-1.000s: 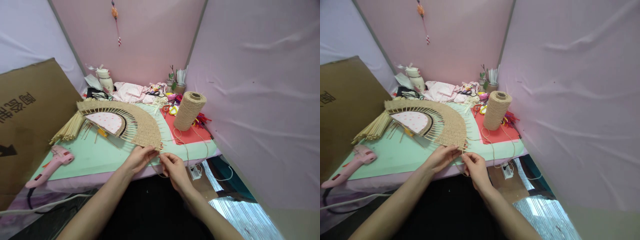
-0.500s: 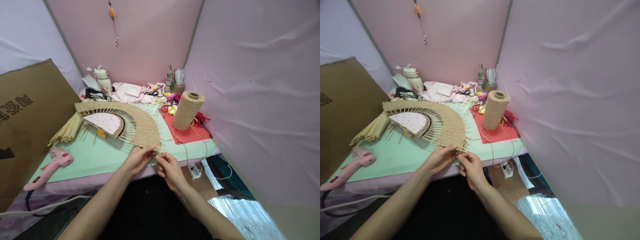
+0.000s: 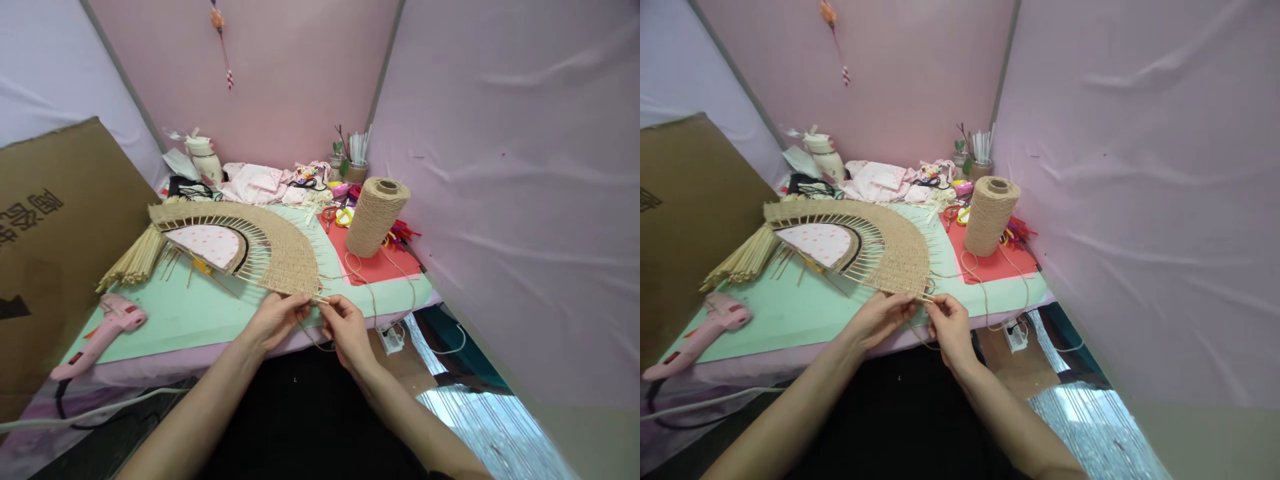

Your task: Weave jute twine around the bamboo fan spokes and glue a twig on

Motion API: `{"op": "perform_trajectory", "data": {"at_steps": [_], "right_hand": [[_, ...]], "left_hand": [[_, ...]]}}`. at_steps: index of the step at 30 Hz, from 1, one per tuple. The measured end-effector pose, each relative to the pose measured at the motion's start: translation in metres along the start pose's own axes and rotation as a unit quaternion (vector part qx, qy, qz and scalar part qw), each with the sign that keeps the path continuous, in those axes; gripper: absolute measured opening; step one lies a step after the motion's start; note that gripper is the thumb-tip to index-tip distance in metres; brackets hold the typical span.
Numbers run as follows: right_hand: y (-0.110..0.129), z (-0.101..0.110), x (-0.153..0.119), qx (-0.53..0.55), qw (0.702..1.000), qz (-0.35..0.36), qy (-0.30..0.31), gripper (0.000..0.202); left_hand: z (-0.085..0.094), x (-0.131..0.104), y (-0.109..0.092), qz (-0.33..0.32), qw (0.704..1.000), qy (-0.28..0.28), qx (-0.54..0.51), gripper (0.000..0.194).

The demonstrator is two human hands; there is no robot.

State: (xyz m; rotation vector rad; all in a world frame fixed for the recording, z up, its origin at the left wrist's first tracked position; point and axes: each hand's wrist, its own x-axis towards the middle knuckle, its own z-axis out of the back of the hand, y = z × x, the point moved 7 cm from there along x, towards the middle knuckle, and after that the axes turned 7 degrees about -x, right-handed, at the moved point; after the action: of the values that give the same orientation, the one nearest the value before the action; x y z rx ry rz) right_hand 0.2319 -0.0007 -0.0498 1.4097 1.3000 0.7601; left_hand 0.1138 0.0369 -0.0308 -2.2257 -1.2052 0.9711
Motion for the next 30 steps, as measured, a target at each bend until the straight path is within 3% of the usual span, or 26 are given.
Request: {"op": "perform_trajectory", "data": {"at_steps": [8, 15, 30], "right_hand": [[-0.002, 0.002, 0.002, -0.021, 1.000, -0.006, 0.001, 0.025], [-0.003, 0.001, 0.005, -0.015, 0.999, -0.024, 0.036, 0.026], [-0.004, 0.005, 0.003, -0.013, 0.997, -0.021, 0.067, 0.021]], "left_hand": [[0.003, -0.008, 0.006, 0.048, 0.999, -0.024, 0.003, 0.009], [0.001, -0.014, 0.010, 0.087, 0.996, -0.008, 0.006, 0.008], [0.005, -0.010, 0.009, 0.045, 0.999, -0.010, -0.005, 0.014]]}}
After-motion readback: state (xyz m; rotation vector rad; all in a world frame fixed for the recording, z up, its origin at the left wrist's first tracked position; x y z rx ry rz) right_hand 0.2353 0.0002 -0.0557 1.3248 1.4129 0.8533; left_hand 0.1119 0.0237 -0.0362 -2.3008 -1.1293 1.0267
